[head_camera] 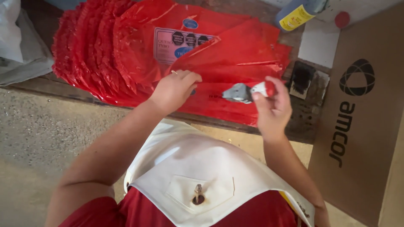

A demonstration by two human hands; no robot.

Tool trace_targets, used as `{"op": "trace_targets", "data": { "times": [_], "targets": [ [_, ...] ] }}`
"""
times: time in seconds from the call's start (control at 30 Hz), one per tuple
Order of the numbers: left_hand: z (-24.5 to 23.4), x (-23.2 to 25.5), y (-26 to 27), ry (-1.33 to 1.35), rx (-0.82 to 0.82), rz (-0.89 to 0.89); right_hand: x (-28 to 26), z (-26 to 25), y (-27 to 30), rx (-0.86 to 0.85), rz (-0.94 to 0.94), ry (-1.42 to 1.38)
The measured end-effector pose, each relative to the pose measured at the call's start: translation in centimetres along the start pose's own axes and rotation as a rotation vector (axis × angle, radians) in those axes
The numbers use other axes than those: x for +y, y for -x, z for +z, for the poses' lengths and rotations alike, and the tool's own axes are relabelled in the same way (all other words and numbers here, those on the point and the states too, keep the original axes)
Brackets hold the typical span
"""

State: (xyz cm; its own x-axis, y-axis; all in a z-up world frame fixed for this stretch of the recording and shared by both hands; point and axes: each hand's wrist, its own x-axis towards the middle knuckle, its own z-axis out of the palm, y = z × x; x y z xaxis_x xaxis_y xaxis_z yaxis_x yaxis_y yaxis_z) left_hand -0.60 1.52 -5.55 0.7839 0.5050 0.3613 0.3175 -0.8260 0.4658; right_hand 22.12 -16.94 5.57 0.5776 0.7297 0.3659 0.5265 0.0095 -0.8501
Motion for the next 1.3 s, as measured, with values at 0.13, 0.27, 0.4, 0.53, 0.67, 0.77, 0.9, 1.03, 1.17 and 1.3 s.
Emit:
{"op": "trace_targets", "data": {
  "times": [0.13,0.27,0.4,0.53,0.67,0.77,0.9,1.03,1.17,1.3],
  "targets": [
    [0.0,0.3,-0.3,-0.025,0.013,-0.061,3.3,0.6,0.8,0.044,0.235,-0.355],
    [-0.1,0.7,0.2,-0.028,0.054,-0.045,3.4,1.9,0.0,-0.020,0.587,-0.872],
    [-0.8,3.2,2.1,0.151,0.088,0.159,1.1,2.9,-2.5,-0.137,0.612,-1.093],
    [-0.6,5.2,2.4,0.245,-0.178,0.034,7.4,2.9,-2.8,-0.174,0.583,-1.139],
    [0.2,2.4,1.0,-0.032,-0.189,0.193,6.9,2.6,-3.2,-0.132,0.588,-1.081],
    [1.3,0.8,0.7,-0.055,-0.321,0.162,7.4,0.8,-3.0,-0.054,0.582,-0.968],
    [3.0,-0.7,0.3,0.027,-0.324,0.142,3.1,-0.6,-2.3,0.085,0.475,-0.620],
    [3.9,-1.3,0.1,0.022,-0.301,0.097,2.1,-2.5,-0.7,0.070,0.321,-0.395],
    [0.2,0.3,-1.5,0.087,-0.232,-0.078,0.9,-1.5,0.6,-0.163,0.025,0.123],
    [0.1,0.2,-1.7,0.140,-0.174,-0.168,-0.2,1.8,0.0,-0.171,-0.334,0.259]
  ]
}}
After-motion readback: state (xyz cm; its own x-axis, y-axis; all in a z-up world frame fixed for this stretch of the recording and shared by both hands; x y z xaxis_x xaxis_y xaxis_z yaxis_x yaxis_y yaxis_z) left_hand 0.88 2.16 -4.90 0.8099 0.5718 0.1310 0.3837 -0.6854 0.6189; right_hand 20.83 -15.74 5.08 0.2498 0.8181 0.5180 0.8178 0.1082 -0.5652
